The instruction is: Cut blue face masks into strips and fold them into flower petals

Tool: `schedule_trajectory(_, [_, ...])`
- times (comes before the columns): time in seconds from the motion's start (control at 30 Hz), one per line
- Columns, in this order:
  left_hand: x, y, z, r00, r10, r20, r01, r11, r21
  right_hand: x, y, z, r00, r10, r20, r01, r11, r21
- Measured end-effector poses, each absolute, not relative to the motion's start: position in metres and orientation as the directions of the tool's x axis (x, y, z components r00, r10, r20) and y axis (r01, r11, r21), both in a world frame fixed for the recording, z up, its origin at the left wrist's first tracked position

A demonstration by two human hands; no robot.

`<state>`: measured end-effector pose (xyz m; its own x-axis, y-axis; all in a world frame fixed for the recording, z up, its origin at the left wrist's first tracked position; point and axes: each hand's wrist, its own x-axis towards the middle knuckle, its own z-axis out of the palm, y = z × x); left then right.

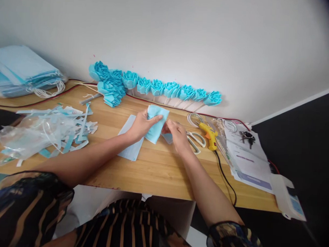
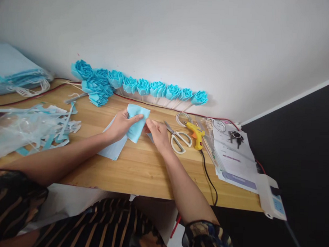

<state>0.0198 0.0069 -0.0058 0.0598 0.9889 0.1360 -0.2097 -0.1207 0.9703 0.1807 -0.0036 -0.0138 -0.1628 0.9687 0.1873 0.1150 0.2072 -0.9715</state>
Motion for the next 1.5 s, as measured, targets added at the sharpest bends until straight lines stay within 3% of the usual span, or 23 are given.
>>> schedule_trajectory(0.2, [0.020,0.010,-0.006,0.032,0.981,0.190,-0.207,-0.179,0.962,0.172,-0.012,-0.010,-0.237,0.958,0.161,0.318,0.234,-0.919])
schedule_trajectory(0.53, [0.007,0.028,-0.005,-0.169,0.961,0.219,-0.238,-0.255,0.937,0.169,-0.017,-0.005,-0.424,0.906,0.006,0.356,0.172,-0.919])
schedule_trajectory(0.7, [0.014,0.019,-0.008,-0.105,0.970,0.218,-0.150,-0.232,0.961,0.179,-0.009,-0.005,-0.303,0.948,0.101,0.175,0.159,-0.972])
schedule_trajectory(0.93, [0.022,0.003,-0.005,0.039,0.974,0.225,-0.069,-0.222,0.973,0.173,-0.012,-0.008,-0.255,0.960,0.116,0.287,0.190,-0.939])
schedule_trajectory(1.27, [0.020,0.009,-0.005,0.068,0.993,0.097,-0.294,-0.073,0.953,0.175,-0.010,-0.007,-0.305,0.946,0.112,0.314,0.211,-0.926])
schedule_trajectory(1.5, [0.019,0.008,-0.006,0.030,0.988,0.151,-0.171,-0.144,0.975,0.172,-0.014,-0.008,-0.318,0.947,0.051,0.289,0.148,-0.946])
